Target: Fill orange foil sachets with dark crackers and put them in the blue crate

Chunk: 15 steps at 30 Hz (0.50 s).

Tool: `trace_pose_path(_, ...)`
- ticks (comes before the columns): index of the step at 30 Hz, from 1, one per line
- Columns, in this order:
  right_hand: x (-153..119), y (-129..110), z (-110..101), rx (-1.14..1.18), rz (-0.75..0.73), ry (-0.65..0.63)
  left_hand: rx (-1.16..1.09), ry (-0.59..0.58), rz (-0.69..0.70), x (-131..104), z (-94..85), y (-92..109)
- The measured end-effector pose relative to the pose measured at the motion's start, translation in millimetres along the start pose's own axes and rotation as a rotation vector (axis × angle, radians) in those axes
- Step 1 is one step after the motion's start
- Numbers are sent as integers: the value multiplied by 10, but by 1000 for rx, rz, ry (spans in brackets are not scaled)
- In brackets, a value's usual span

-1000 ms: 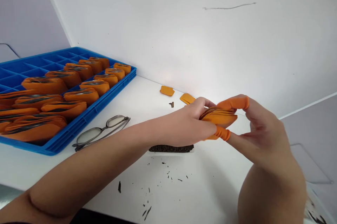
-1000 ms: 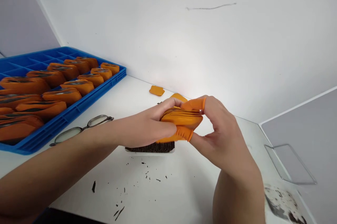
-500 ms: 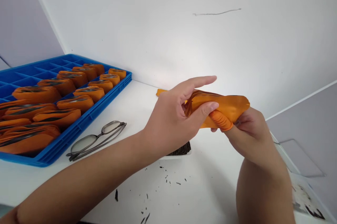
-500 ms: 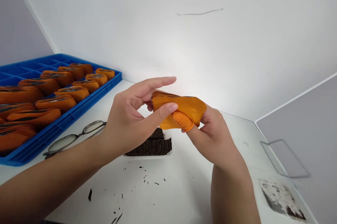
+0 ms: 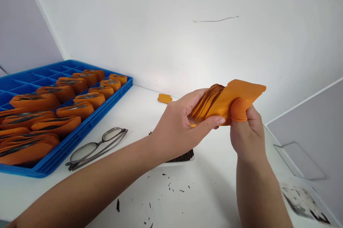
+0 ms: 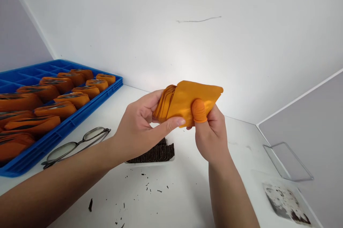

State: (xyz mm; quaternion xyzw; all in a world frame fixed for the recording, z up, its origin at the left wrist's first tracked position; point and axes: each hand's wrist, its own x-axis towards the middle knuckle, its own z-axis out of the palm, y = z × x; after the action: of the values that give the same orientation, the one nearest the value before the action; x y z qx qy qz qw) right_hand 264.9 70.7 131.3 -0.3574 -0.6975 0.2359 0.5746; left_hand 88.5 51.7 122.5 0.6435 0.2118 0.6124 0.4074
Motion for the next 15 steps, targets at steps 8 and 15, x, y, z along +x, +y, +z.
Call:
trace_pose_path(8,89,104,122,120,-210,565,252,1,79,44,-85,-79)
trace_pose_path(15,152,37,-2,120,-330,639,1226,-65,-325,341,-695,-527)
